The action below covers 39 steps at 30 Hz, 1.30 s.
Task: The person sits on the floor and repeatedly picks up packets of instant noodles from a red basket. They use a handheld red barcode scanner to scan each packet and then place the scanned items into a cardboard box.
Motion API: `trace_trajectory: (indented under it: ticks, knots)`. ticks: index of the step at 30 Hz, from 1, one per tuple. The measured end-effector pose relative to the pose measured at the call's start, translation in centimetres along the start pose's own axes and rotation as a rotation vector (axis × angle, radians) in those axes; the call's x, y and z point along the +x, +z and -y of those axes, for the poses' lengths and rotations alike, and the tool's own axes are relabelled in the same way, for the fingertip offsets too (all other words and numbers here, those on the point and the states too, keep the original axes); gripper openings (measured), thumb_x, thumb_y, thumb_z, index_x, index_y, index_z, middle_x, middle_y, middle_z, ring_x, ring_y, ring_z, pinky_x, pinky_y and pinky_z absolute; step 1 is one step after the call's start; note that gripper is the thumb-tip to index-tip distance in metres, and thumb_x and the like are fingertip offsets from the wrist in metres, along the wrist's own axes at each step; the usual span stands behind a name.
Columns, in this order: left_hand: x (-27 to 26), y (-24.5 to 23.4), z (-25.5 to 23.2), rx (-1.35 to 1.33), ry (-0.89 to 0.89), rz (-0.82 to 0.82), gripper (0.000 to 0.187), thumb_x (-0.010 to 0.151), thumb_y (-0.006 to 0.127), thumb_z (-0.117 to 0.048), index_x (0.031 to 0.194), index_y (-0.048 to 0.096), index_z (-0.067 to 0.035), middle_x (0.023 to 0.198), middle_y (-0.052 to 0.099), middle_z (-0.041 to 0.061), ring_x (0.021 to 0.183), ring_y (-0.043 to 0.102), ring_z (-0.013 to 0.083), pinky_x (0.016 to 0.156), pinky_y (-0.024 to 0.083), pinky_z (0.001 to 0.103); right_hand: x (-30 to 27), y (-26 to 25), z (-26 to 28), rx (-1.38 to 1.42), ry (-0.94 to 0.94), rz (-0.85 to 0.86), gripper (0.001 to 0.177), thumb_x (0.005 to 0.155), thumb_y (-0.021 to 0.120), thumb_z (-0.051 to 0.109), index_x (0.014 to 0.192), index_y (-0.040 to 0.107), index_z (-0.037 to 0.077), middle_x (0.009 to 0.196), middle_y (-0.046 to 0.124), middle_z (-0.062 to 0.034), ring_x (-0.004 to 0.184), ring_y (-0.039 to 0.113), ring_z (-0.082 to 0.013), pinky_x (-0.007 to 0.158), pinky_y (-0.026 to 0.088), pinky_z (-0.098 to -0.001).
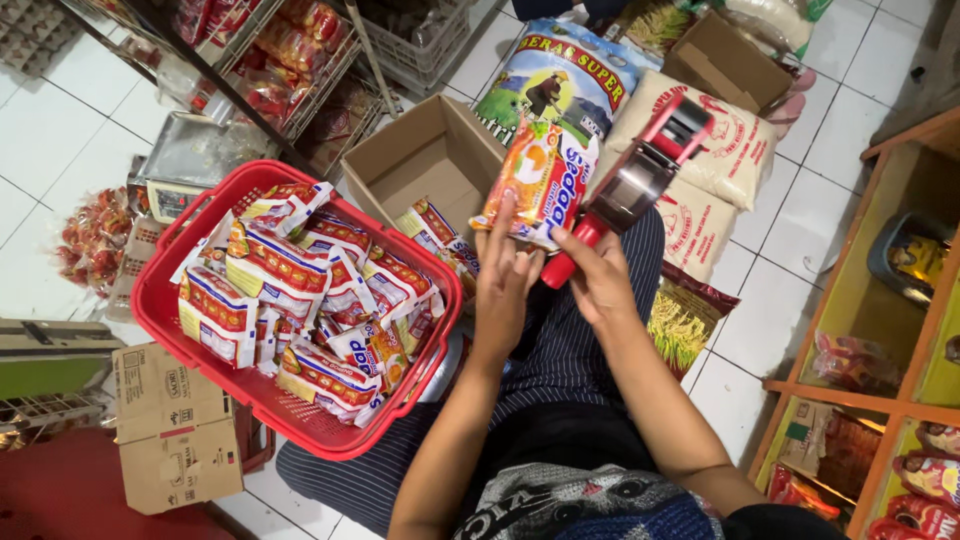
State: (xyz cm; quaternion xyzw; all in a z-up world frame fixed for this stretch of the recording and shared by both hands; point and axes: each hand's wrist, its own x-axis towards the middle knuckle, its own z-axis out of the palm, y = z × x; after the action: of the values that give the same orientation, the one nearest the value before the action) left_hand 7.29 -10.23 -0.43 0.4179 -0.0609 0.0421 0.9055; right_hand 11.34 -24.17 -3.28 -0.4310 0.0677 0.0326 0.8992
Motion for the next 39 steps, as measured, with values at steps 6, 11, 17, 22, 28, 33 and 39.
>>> trace_trajectory:
  ticks: [6, 11, 17, 22, 28, 33, 39]
  knots:
    - [-0.4, -1.5, -0.2, 0.242, 0.063, 0.098, 0.06, 0.107, 0.056, -0.008, 0.163, 0.034, -0.002, 0.17, 0.032, 0.017, 0.16, 0.033, 0.0298, 0.131, 0.03, 0.045, 0.5, -4.1, 3.1, -0.142, -0.01, 0.015, 0.051, 0.083, 0.076, -0.004, 0.131, 0.06, -0.001, 0.121, 0.071, -0.012, 0.114, 0.068, -0.0228, 0.105, 0.053, -0.0381]
    - [3.4, -1.7, -2.0, 0.325, -0.11, 0.012, 0.071, 0.098, 0.061, -0.01, 0.159, 0.025, -0.006, 0.152, 0.045, 0.014, 0.14, 0.048, 0.0226, 0.117, 0.041, 0.039, 0.2, -6.5, 6.8, -0.346, -0.008, 0.186, 0.069, 0.069, 0.078, -0.01, 0.135, 0.058, 0.001, 0.123, 0.068, -0.0053, 0.116, 0.065, -0.0191, 0.102, 0.052, -0.0357]
    - [5.3, -2.8, -0.9, 0.312, -0.294, 0.186, 0.054, 0.091, 0.079, -0.002, 0.139, 0.056, 0.006, 0.119, 0.071, 0.014, 0.107, 0.068, 0.0191, 0.095, 0.058, 0.034, -0.8, -6.7, 7.4, -0.445, 0.047, 0.287, 0.067, 0.068, 0.079, -0.009, 0.133, 0.062, -0.002, 0.121, 0.07, -0.0077, 0.114, 0.065, -0.0193, 0.101, 0.051, -0.0341]
    - [4.5, -3.7, -1.1, 0.316, -0.229, -0.067, 0.053, 0.084, 0.08, -0.001, 0.132, 0.057, 0.005, 0.114, 0.072, 0.013, 0.1, 0.072, 0.0179, 0.086, 0.06, 0.031, -0.7, -5.4, 8.2, -0.478, -0.074, 0.285, 0.055, 0.083, 0.074, -0.004, 0.136, 0.058, -0.007, 0.123, 0.069, -0.0121, 0.117, 0.066, -0.0218, 0.108, 0.05, -0.0357]
    - [3.3, -4.7, -1.7, 0.001, -0.23, -0.292, 0.048, 0.092, 0.077, -0.011, 0.133, 0.059, 0.006, 0.115, 0.072, 0.014, 0.098, 0.073, 0.0219, 0.08, 0.062, 0.035, 0.2, -3.9, 8.2, 0.094, 0.103, 0.329, 0.064, 0.084, 0.054, 0.005, 0.146, 0.045, -0.008, 0.12, 0.062, -0.0152, 0.115, 0.063, -0.0303, 0.11, 0.049, -0.0565]
    - [3.3, -5.4, -2.4, -0.021, -0.153, -0.398, 0.047, 0.096, 0.07, -0.014, 0.139, 0.054, -0.003, 0.12, 0.07, 0.009, 0.103, 0.071, 0.0177, 0.081, 0.06, 0.032, 0.8, -5.3, 7.4, 0.19, 0.201, 0.367, 0.069, 0.081, 0.056, 0.005, 0.148, 0.046, -0.011, 0.109, 0.06, -0.0154, 0.107, 0.062, -0.03, 0.106, 0.049, -0.0541]
    - [2.4, -6.8, -2.1, 0.115, 0.072, -0.398, 0.039, 0.101, 0.07, -0.011, 0.135, 0.061, 0.007, 0.123, 0.07, 0.009, 0.107, 0.066, 0.0136, 0.092, 0.051, 0.03, -0.2, -4.2, 6.6, -0.202, 0.172, 0.318, 0.044, 0.093, 0.062, 0.002, 0.135, 0.055, -0.009, 0.099, 0.062, -0.0116, 0.094, 0.063, -0.0253, 0.09, 0.055, -0.0451]
